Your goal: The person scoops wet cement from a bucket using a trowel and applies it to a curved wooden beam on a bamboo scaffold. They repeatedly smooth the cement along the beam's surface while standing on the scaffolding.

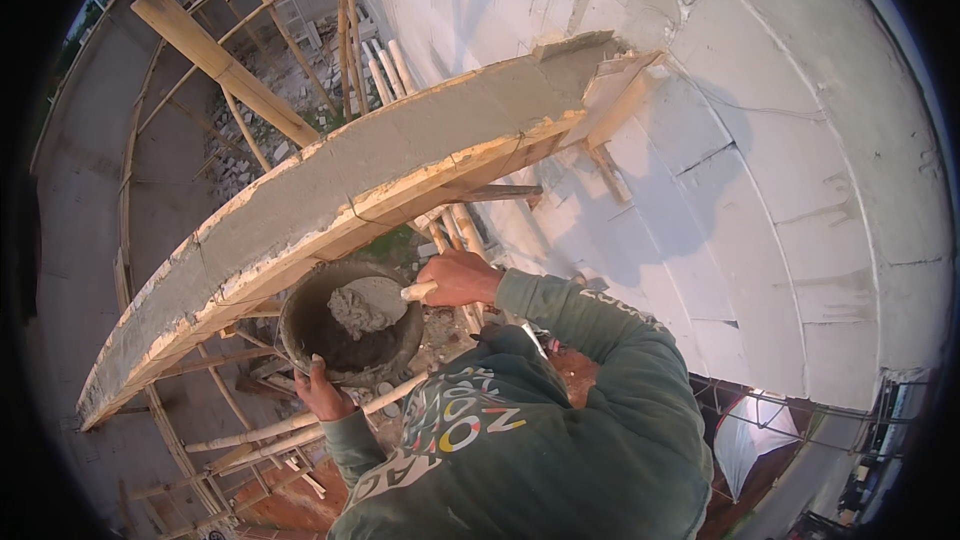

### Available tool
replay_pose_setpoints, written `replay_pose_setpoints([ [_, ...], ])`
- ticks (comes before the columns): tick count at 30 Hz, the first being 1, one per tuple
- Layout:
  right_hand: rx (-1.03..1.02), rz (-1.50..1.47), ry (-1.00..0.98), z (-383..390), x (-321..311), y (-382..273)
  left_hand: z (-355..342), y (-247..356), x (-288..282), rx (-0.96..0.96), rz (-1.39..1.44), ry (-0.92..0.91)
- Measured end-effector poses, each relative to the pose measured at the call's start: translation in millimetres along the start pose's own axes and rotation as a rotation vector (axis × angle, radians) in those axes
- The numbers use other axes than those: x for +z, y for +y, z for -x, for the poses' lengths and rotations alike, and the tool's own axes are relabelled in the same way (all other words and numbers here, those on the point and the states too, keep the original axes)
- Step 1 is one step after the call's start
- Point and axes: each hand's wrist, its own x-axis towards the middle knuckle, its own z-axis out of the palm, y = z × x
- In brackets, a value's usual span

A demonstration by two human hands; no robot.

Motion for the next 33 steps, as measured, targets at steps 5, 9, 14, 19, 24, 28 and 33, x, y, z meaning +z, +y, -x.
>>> replay_pose_setpoints([
  [5,0.021,-0.111,0.310,48,-95,2,3,-1,8,-0.053,0.107,0.008],
  [9,-0.001,0.367,0.616,71,-160,22,0,-18,9,-0.069,0.056,-0.003],
  [14,0.068,1.065,0.908,76,-179,39,-3,-37,-3,-0.053,0.013,0.019],
  [19,0.233,0.604,0.887,66,-157,27,-2,-42,-22,-0.103,-0.006,0.132],
  [24,0.308,0.468,0.709,49,-144,36,-6,-45,-50,-0.107,-0.009,0.169],
  [28,0.589,0.568,0.824,54,-166,63,0,-48,-84,-0.121,0.015,0.278],
  [33,0.754,0.403,0.810,37,-174,57,0,-55,-111,-0.144,-0.040,0.382],
])
